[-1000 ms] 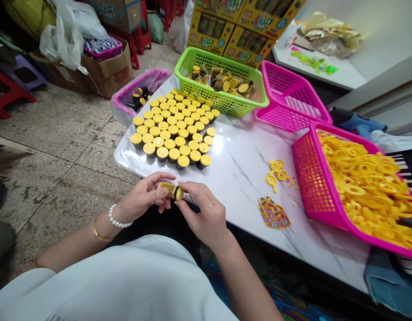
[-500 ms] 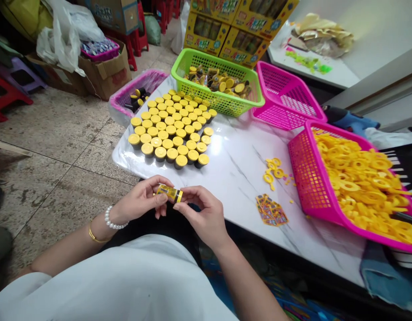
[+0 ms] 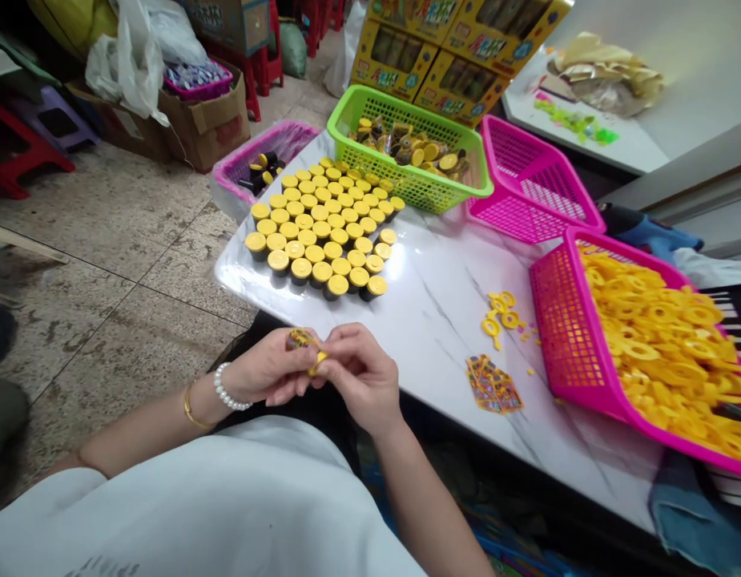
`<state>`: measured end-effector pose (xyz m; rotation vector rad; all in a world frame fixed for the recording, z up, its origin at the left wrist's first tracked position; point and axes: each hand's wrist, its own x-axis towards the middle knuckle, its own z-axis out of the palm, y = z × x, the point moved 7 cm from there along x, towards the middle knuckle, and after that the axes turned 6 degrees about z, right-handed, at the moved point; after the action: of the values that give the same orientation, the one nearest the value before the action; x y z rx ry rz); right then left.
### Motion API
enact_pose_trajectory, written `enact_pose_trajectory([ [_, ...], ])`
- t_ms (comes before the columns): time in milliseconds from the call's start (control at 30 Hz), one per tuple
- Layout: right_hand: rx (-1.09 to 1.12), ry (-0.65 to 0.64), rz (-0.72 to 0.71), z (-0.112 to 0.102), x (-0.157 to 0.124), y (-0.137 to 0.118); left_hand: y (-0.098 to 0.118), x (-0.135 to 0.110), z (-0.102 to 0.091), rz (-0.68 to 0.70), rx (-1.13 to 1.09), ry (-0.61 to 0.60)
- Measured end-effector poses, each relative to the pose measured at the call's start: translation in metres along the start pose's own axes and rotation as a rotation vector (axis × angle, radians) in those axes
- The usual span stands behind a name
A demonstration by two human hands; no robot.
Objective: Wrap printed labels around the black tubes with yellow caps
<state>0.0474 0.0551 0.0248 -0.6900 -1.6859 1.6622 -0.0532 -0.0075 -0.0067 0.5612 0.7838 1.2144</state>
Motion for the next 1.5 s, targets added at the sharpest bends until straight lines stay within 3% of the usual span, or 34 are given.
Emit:
enact_pose_trajectory([
  [200, -0.221, 0.102, -0.076, 0.0, -0.006, -0.001, 0.007, 0.004, -0.011, 0.097, 0.134, 0.227],
  [367, -0.481, 0.172, -0.266, -0.001, -0.017, -0.02, 0.011, 0.003, -0.014, 0.133, 0.131, 0.25],
  [433, -0.493, 0.2, -0.262, -0.002, -0.016, -0.021, 0.015, 0.004, -0.015, 0.167, 0.131, 0.247],
  [500, -0.393, 0.22, -0.102, -0.006, -0.01, -0.009, 0.021, 0.004, -0.016, 0.224, 0.179, 0.257],
  [600, -0.088, 0.176, 0.265, -0.005, -0.005, 0.022, 0.026, 0.003, -0.02, 0.273, 0.271, 0.285],
  [700, 0.059, 0.083, 0.404, -0.002, -0.004, 0.031, 0.022, 0.004, -0.018, 0.201, 0.293, 0.203],
  [833, 0.041, -0.031, 0.261, -0.005, -0.001, 0.015, 0.019, 0.003, -0.017, 0.117, 0.257, 0.165],
  [967, 0.008, -0.01, 0.067, -0.005, -0.001, -0.001, 0.018, 0.002, -0.011, 0.1, 0.14, 0.088],
  [1100, 0.184, 0.103, 0.088, -0.004, -0.002, 0.004, 0.017, 0.002, -0.003, 0.072, -0.036, -0.035],
  [1267, 0.152, 0.114, 0.122, 0.001, -0.002, 0.003, 0.017, 0.004, -0.007, 0.049, -0.024, 0.062],
  [1433, 0.204, 0.105, 0.055, 0.002, -0.003, -0.001, 0.016, 0.007, 0.004, 0.014, -0.091, -0.027],
  [1500, 0.16, 0.107, 0.036, 0.0, -0.004, -0.003, 0.013, 0.009, 0.002, 0.002, -0.076, -0.004],
])
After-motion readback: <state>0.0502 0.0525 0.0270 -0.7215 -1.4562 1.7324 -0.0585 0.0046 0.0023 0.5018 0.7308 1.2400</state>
